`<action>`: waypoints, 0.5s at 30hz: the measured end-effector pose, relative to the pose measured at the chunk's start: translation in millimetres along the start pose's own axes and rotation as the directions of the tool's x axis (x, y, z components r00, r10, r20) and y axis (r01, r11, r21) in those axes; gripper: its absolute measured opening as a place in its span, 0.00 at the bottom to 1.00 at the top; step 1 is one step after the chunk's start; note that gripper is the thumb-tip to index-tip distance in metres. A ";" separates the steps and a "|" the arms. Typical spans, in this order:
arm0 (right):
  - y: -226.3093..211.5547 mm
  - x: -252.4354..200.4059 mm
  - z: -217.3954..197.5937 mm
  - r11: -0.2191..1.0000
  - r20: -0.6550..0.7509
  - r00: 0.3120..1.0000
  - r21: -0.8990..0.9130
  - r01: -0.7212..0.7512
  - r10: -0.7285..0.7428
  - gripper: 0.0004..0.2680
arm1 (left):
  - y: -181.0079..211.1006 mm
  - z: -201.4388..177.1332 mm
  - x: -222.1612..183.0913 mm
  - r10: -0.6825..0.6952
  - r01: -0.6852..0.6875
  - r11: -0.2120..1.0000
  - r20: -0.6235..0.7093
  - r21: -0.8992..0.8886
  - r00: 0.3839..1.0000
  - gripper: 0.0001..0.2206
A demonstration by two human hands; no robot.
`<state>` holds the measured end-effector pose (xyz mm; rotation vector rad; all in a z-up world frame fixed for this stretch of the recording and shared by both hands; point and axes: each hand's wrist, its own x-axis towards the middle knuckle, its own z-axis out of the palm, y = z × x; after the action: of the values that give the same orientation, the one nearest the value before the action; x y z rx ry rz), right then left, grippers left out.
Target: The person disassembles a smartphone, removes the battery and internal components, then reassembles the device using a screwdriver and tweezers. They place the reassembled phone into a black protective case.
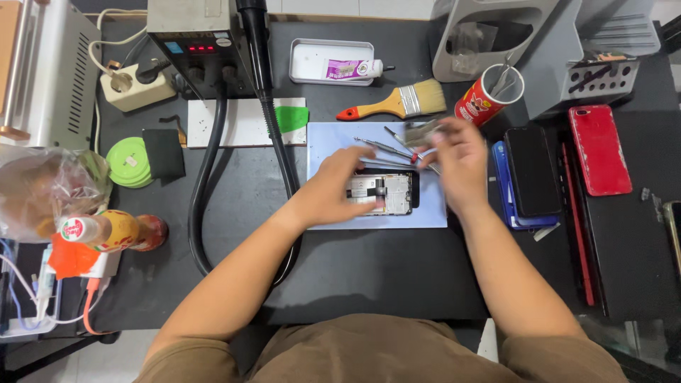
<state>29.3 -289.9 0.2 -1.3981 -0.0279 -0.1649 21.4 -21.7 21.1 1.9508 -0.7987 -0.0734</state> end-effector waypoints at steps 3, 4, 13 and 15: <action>-0.5 -11.0 25.9 0.991 0.209 0.971 -0.083 -0.101 0.116 0.10 | -16.1 7.8 5.5 -0.109 0.068 0.939 -0.104 -0.336 0.989 0.35; -2.5 -13.7 32.5 0.983 0.238 0.958 -0.130 -0.131 0.159 0.10 | -22.2 11.4 6.2 -0.180 0.127 0.870 -0.066 -0.477 0.981 0.27; -48.8 22.4 11.3 0.410 0.256 0.965 -0.875 0.257 -0.058 0.09 | -47.1 7.8 5.5 -0.382 0.205 0.639 -0.074 -0.741 0.921 0.08; -45.5 25.2 12.2 0.393 0.249 0.969 -0.891 0.228 0.002 0.09 | -46.9 10.3 7.0 -0.403 0.236 0.655 -0.069 -0.718 0.912 0.08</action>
<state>49.2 -287.8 49.8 -2.5713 -0.2505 -0.1459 46.5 -19.7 -20.3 1.3020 -0.1912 -0.3212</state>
